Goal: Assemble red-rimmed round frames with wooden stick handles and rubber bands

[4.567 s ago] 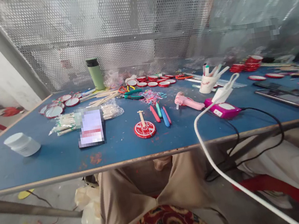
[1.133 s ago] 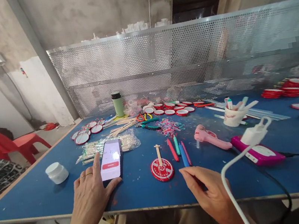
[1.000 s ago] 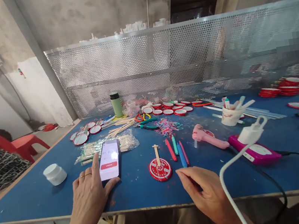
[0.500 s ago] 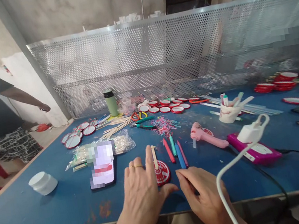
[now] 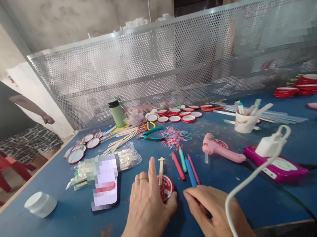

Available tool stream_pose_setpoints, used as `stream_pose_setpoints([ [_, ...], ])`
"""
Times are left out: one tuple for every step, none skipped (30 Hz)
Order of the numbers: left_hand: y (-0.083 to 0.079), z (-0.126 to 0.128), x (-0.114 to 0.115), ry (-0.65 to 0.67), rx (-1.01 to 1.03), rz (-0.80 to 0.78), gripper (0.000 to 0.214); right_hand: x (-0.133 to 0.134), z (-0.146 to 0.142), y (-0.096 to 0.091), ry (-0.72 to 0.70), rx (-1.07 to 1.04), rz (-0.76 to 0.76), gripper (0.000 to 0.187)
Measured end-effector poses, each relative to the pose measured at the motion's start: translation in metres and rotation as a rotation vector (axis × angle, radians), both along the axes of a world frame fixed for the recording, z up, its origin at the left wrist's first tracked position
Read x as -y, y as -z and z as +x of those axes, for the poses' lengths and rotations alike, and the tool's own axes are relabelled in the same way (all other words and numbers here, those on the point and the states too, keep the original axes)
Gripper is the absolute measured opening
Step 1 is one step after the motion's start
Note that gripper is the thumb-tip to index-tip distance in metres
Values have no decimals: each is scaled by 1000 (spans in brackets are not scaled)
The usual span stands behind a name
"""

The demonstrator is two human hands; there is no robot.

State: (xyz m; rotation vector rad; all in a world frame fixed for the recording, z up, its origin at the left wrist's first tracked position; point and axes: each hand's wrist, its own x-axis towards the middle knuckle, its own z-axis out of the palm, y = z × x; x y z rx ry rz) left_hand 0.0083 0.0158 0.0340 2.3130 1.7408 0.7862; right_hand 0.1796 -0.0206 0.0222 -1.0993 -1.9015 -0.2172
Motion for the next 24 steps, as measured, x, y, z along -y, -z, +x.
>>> stream_pose_setpoints([
  [-1, -3, 0, 30, 108, -37, 90, 0, 2, -3, -13, -30, -36, 21],
  [-3, -6, -1, 64, 233, -81, 90, -1, 3, -7, -22, -67, -77, 20],
  [-5, -10, -1, 104, 369, -128, 90, -3, 5, -12, -29, -106, -129, 19],
  [-8, -12, 0, 149, 515, -175, 89, -5, 7, -16, -39, -150, -180, 19],
  [-11, -15, 0, 199, 665, -222, 87, -8, 8, -20, -49, -194, -243, 19],
  [-14, -17, 1, 249, 813, -273, 86, -11, 9, -24, -69, -241, -311, 20],
  [-17, -19, 1, 295, 954, -332, 86, -15, 10, -28, -93, -297, -369, 21],
  [-18, -21, 1, 331, 1089, -395, 87, -19, 10, -31, -124, -347, -425, 22],
  [-19, -22, 1, 355, 1215, -465, 88, -23, 10, -34, -154, -391, -474, 22],
  [-19, -23, 1, 371, 1329, -535, 88, -27, 10, -36, -182, -428, -515, 23],
  [-18, -24, 0, 385, 1430, -597, 88, -31, 9, -39, -210, -453, -552, 24],
  [-16, -25, -1, 401, 1518, -644, 86, -33, 7, -42, -234, -472, -584, 25],
  [-15, -26, -1, 421, 1593, -675, 82, -36, 5, -44, -257, -486, -615, 27],
  [-14, -26, -2, 445, 1651, -695, 78, -38, 3, -47, -283, -493, -642, 29],
  [-12, -27, -2, 477, 1697, -708, 73, -39, 0, -50, -315, -493, -667, 30],
  [-12, -28, -2, 512, 1732, -714, 69, -40, -2, -53, -351, -484, -688, 31],
  [-11, -28, -1, 544, 1757, -720, 66, -41, -5, -55, -381, -470, -699, 31],
  [-11, -29, -1, 568, 1774, -722, 64, -42, -7, -57, -404, -453, -702, 31],
  [-11, -28, -1, 582, 1783, -723, 63, -43, -10, -59, -414, -437, -700, 30],
  [-11, -28, -1, 584, 1787, -722, 63, -44, -11, -60, -413, -425, -695, 29],
  [-11, -28, -1, 578, 1787, -723, 65, -44, -13, -61, -406, -418, -689, 28],
  [-12, -27, -1, 566, 1786, -728, 66, -45, -14, -61, -403, -414, -686, 28],
  [-12, -27, -1, 557, 1788, -738, 67, -46, -14, -61, -409, -416, -686, 28],
  [-12, -26, -1, 552, 1792, -751, 68, -47, -14, -60, -423, -422, -687, 27],
])
